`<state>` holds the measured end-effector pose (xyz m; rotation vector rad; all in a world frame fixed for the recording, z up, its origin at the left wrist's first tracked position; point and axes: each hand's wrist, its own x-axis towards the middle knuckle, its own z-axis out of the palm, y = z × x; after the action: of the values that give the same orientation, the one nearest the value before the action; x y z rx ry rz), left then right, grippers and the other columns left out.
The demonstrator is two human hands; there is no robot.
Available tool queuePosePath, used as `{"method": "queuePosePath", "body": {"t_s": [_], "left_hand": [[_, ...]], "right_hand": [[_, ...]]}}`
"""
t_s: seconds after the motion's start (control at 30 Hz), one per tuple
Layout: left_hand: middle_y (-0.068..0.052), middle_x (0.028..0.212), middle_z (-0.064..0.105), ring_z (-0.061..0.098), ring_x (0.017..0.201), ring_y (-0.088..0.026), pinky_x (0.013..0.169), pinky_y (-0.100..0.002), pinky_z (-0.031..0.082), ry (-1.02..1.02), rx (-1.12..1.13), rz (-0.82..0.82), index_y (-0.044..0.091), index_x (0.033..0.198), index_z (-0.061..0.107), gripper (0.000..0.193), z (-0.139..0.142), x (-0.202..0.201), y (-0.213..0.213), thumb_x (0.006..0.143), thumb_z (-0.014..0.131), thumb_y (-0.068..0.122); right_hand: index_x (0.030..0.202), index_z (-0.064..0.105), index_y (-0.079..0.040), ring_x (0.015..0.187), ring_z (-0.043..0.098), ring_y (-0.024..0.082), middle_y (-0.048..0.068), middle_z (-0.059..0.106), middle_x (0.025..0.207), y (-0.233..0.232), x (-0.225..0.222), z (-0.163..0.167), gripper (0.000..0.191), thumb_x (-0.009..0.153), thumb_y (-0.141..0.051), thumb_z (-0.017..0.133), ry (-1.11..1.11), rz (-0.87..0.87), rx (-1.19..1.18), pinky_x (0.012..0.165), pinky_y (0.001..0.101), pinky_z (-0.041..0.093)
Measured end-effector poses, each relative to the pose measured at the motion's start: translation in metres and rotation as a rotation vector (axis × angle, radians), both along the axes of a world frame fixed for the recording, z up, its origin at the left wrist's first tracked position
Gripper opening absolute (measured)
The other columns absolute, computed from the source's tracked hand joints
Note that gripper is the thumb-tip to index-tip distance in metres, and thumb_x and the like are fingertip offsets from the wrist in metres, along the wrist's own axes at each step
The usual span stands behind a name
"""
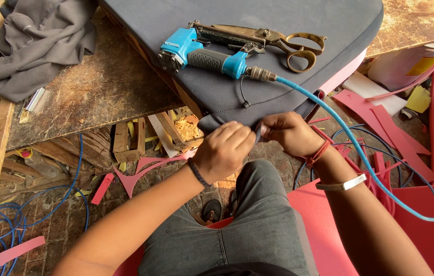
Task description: The person stretches gray fabric over a padded chair seat frame, folds the fabric edges under, and secures them with a pneumatic staple gun. They use shears to trim excess fabric from the edges and continue stapling the fabric taut around the seat.
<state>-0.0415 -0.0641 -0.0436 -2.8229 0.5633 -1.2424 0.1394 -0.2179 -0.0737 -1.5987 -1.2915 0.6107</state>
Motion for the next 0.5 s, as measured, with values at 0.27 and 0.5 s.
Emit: {"method": "queuePosePath", "body": {"t_s": [0.27,0.5], "left_hand": [[-0.010,0.109,0.077,0.075,0.104,-0.021,0.098,-0.034,0.060,0.016,0.203,-0.121,0.005,0.099,0.076,0.010,-0.036,-0.008,0.054,0.095,0.069,0.012],[-0.003,0.101,0.076,0.075,0.100,-0.018,0.078,-0.030,0.057,0.059,0.246,-0.095,0.009,0.098,0.076,0.011,-0.044,-0.001,0.075,0.092,0.070,0.015]], "right_hand": [[0.092,0.078,-0.012,0.077,0.068,0.029,0.007,0.071,0.084,0.007,-0.049,0.017,0.018,0.075,-0.010,0.075,-0.731,-0.191,0.225,0.068,0.0393,0.054],[0.093,0.079,-0.017,0.080,0.069,0.023,0.003,0.070,0.086,0.027,-0.075,0.060,0.019,0.075,-0.012,0.073,-0.671,-0.322,0.337,0.070,0.0350,0.056]]}}
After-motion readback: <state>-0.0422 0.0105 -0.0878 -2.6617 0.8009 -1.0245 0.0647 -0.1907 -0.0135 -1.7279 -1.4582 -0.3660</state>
